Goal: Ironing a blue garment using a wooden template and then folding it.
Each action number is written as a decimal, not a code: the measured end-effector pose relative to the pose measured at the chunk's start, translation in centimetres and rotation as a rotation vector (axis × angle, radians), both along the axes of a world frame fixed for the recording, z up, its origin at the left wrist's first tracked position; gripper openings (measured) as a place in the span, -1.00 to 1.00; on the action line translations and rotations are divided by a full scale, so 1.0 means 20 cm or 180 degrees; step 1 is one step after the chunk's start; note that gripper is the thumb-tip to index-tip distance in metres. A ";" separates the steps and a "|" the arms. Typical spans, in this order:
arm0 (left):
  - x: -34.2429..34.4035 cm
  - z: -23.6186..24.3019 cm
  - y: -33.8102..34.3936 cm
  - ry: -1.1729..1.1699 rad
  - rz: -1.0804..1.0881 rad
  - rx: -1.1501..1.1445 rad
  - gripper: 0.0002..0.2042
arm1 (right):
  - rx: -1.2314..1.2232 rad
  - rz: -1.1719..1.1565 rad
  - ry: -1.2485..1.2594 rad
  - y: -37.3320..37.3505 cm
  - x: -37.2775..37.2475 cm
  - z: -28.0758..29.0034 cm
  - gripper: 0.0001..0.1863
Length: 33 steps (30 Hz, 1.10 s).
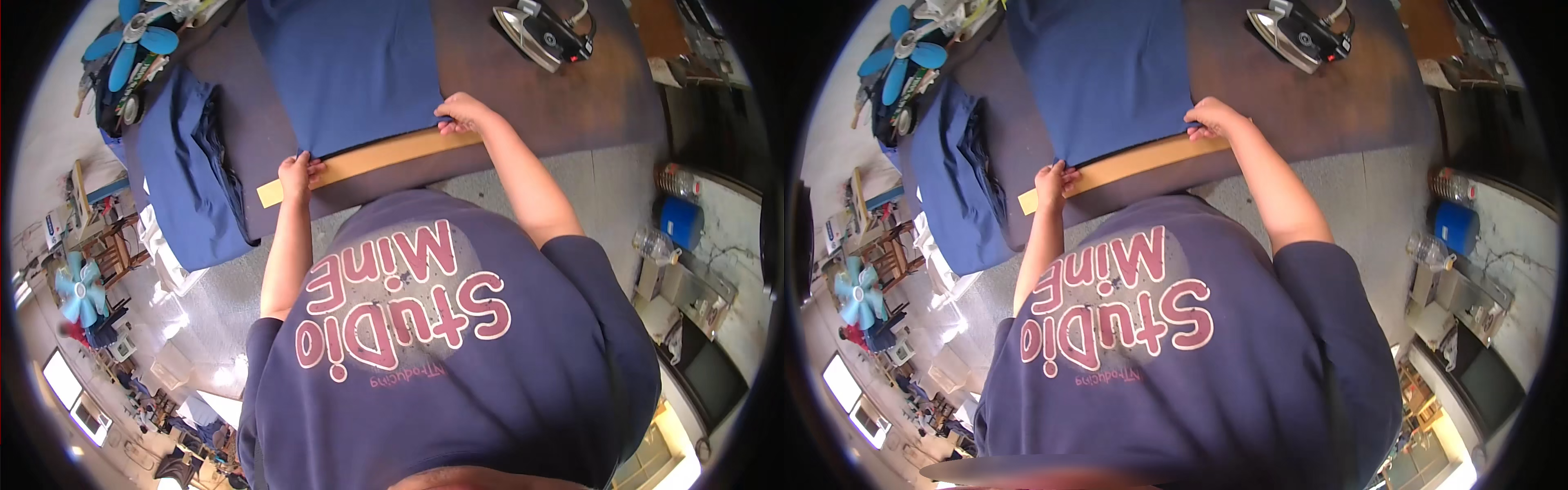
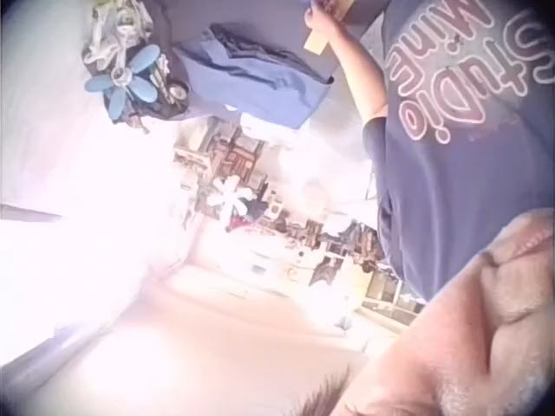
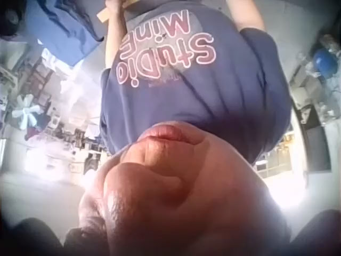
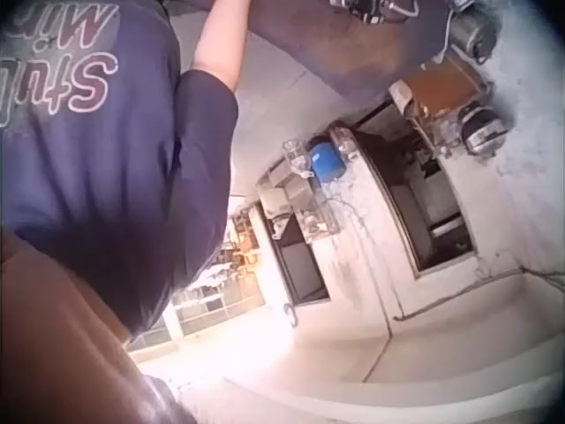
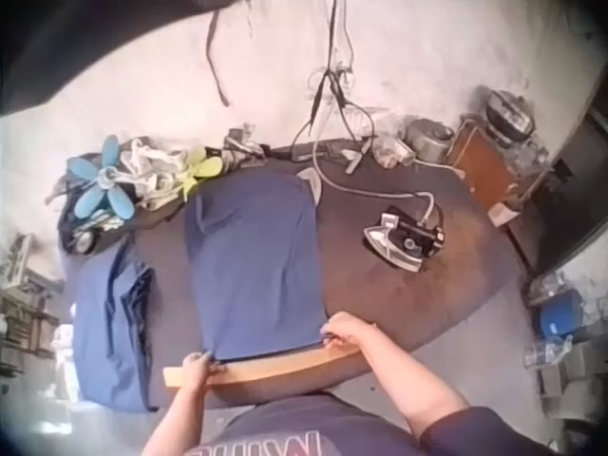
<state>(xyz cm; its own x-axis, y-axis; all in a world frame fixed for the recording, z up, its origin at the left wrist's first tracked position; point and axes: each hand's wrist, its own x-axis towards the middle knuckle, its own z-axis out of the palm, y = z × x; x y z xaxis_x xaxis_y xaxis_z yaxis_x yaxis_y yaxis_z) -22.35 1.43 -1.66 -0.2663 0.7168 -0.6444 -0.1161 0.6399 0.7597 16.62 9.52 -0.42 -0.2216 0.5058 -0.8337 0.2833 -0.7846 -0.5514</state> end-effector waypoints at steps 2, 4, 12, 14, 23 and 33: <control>0.02 0.02 -0.02 0.0093 -0.0043 -0.0037 -0.83 | 0.0010 0.0000 -0.0237 -0.04 0.00 -0.01 -0.84; 0.02 0.02 -0.03 0.0596 -0.0561 -0.0047 -0.84 | 0.0201 0.0167 -0.0556 -0.06 0.00 -0.01 -0.83; 0.02 0.04 -0.03 0.1454 -0.1349 0.0242 -0.75 | 0.0625 -0.0041 -0.0720 -0.15 0.06 -0.15 -0.74; -0.05 0.06 -0.04 0.1550 -0.1629 -0.0085 -0.72 | 0.1367 0.1266 -0.1667 -0.13 0.08 -0.05 -0.68; -0.17 0.18 -0.26 0.3891 -0.3278 0.1397 -0.76 | 0.2942 0.2454 -0.2713 -0.40 0.19 0.15 -0.63; -0.37 0.20 0.09 0.1098 -0.2835 0.0289 -0.93 | 0.1832 0.1886 -0.1175 -0.13 0.32 0.31 -0.86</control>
